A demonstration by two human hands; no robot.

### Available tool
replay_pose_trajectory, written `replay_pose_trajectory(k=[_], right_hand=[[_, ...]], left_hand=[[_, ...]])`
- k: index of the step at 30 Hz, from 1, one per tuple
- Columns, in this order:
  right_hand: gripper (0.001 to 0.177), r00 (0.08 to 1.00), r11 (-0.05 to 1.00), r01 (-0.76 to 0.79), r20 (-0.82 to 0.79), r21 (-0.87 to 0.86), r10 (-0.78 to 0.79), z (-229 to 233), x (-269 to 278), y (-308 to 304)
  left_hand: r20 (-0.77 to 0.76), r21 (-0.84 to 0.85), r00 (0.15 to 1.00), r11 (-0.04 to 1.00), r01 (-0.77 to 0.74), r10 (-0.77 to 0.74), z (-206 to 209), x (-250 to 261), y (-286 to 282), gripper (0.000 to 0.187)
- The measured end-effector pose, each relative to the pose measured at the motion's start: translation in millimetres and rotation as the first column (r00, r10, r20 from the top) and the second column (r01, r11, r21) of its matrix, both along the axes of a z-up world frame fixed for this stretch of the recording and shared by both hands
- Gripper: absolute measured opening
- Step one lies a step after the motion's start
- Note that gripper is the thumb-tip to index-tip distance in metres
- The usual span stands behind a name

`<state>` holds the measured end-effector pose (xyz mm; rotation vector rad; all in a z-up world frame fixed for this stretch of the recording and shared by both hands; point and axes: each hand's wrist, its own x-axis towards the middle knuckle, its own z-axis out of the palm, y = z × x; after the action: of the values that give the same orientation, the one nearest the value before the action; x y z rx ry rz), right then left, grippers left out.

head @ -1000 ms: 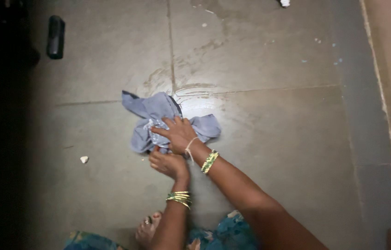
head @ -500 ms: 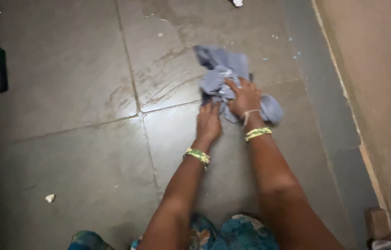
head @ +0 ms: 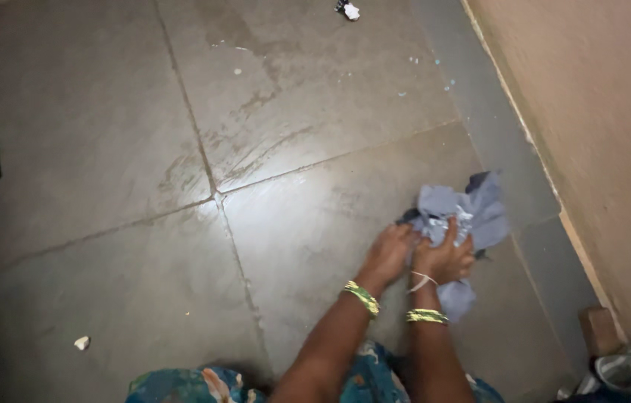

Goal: The person wipes a liquid spill on a tiled floor with a cloth, repeatedly scrubbing the wet area and moving the cloth across the tiles.

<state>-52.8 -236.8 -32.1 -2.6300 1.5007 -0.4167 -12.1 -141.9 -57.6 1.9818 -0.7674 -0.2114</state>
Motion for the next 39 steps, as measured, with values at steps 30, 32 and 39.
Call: replay_pose_trajectory(k=[30,32,39], right_hand=[[0.076,0.590,0.596,-0.794,0.084,-0.123,0.803,25.8,36.4,-34.1],[0.073,0.812,0.816,-0.570,0.087,-0.098,0.577,19.0,10.5,-32.7],[0.077,0.992,0.996,-0.076,0.097,-0.036,0.079,-6.6,26.0,40.3]], left_hand=[[0.315,0.040,0.934,0.980,-0.193,0.171,6.7,-9.0,70.7,0.048],[0.300,0.110,0.951,0.988,-0.113,0.075,7.6,-5.3,51.1,0.028],[0.201,0.153,0.980,0.988,-0.024,-0.008,11.2,-2.3,72.7,0.030]])
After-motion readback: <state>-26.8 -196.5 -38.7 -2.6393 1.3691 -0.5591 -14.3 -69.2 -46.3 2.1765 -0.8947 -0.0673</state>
